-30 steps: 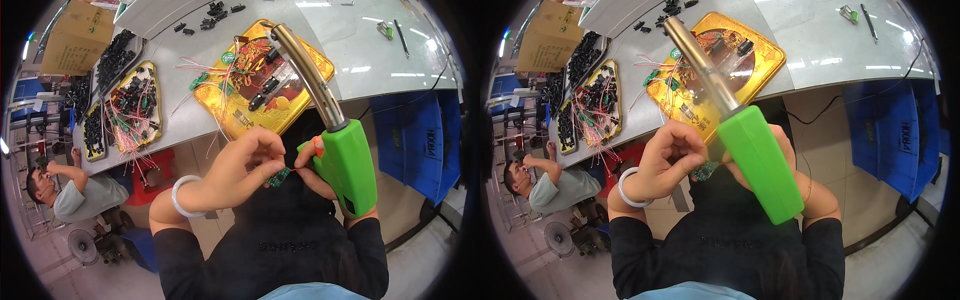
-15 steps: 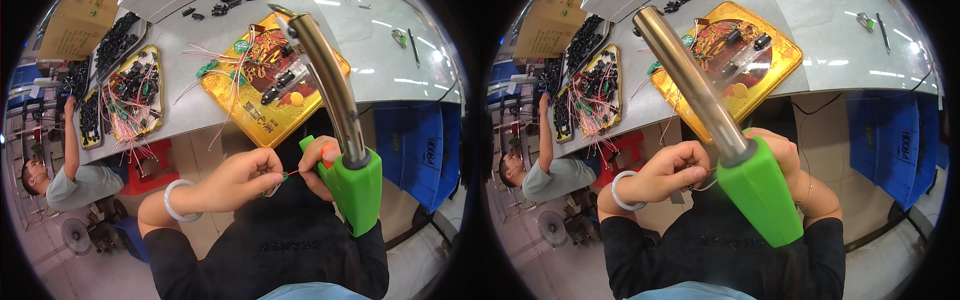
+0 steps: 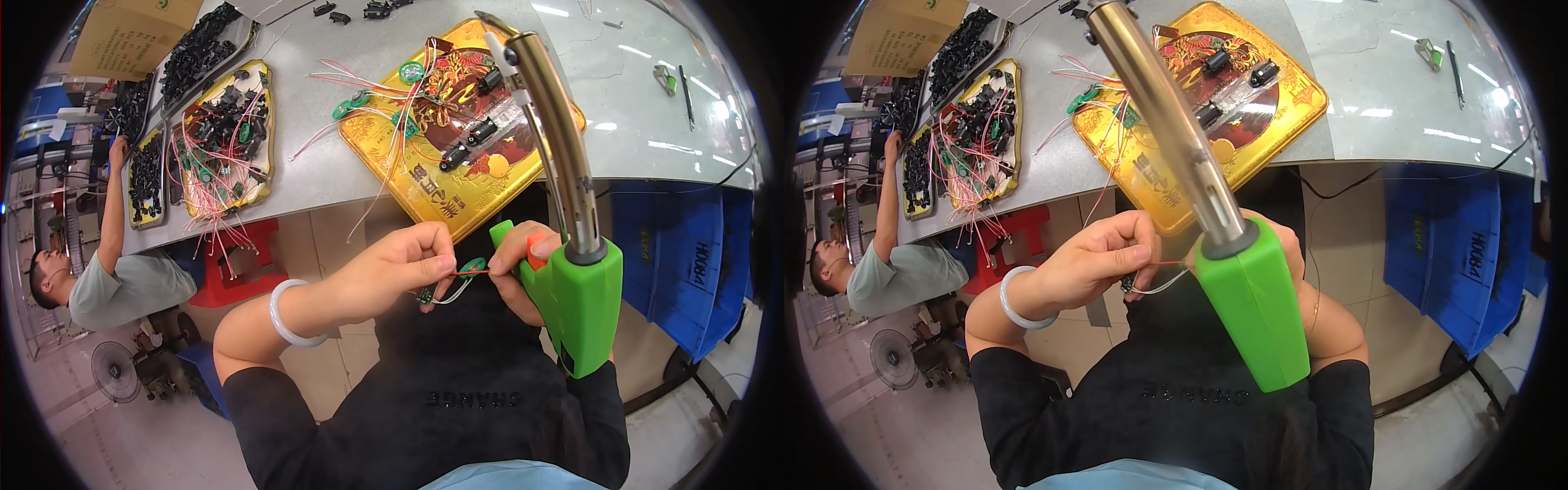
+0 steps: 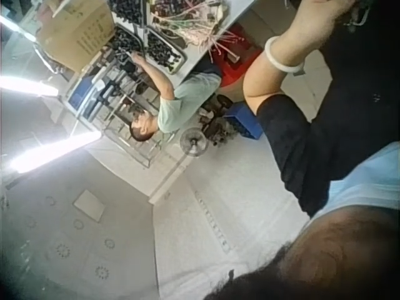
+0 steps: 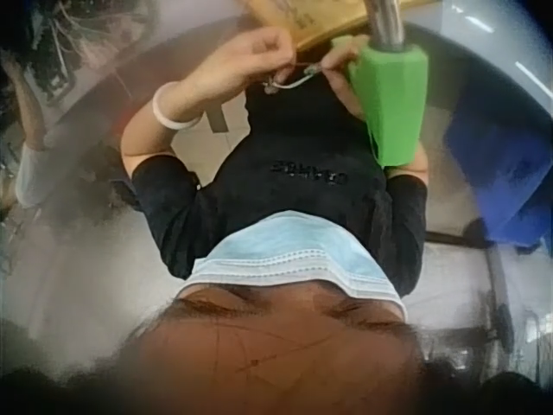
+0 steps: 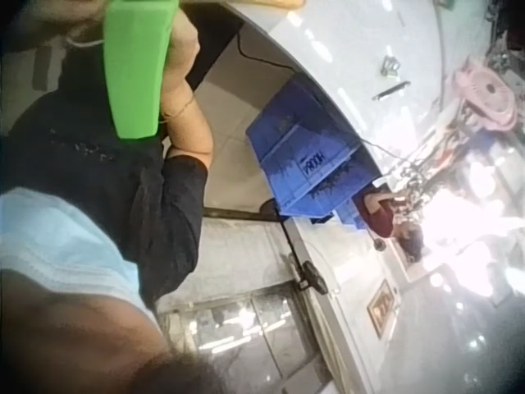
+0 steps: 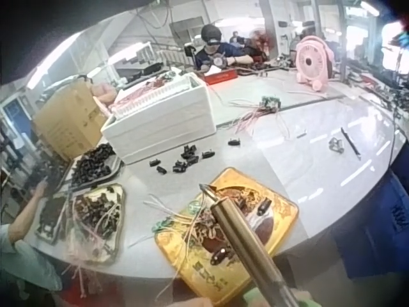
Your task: The person assembles wires to small electronic circuit boards by soldering them together with a soldering gun.
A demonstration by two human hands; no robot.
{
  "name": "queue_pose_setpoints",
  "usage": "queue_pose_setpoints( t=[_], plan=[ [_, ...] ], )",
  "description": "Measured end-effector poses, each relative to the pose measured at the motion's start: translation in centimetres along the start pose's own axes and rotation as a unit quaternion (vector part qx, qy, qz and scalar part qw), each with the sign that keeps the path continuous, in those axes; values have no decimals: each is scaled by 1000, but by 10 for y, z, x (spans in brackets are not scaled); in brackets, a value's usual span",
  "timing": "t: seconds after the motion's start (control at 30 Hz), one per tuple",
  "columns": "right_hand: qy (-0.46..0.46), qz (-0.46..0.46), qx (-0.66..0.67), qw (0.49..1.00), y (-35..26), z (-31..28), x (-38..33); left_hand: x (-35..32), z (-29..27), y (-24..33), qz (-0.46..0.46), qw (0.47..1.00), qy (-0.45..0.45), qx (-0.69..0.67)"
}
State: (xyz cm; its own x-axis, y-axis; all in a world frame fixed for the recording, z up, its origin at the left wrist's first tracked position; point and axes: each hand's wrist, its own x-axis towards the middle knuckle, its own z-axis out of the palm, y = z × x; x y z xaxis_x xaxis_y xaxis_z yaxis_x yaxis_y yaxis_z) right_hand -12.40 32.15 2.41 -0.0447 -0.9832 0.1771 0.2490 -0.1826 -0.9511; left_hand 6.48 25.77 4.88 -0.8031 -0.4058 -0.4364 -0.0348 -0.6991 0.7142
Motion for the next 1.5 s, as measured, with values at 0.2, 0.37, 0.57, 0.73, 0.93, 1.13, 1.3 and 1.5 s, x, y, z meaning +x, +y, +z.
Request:
queue_pose_setpoints(
  t=[0.2, 0.37, 0.57, 0.73, 0.93, 1.13, 1.3, 1.5],
  plan=[
    [-131, -97, -274, 948, -5, -17, 5, 1, 1, 9, -63, 997, -20, 42],
    [-98, -83, -265, 956, -11, -18, 5, 3, -2, 9, -50, 998, -29, 27],
    [-78, -94, -197, 973, -3, -17, 6, 6, 1, 12, -86, 993, -60, 61],
    [-105, -82, -209, 969, -3, -17, 7, 8, -3, 8, -65, 996, -48, 49],
    [-110, -101, -201, 968, -4, -17, 9, -1, -1, 9, -70, 996, -1, 52],
    [70, -82, -116, 987, 2, -50, -4, -41, -6, 75, 73, 916, 69, 389],
    [56, -107, -99, 988, 21, -92, -19, -21, -30, 157, 69, 807, 25, 586],
    [105, -68, -155, 980, 34, -107, -29, 79, -67, 195, 44, 862, -70, 499]
  ],
)
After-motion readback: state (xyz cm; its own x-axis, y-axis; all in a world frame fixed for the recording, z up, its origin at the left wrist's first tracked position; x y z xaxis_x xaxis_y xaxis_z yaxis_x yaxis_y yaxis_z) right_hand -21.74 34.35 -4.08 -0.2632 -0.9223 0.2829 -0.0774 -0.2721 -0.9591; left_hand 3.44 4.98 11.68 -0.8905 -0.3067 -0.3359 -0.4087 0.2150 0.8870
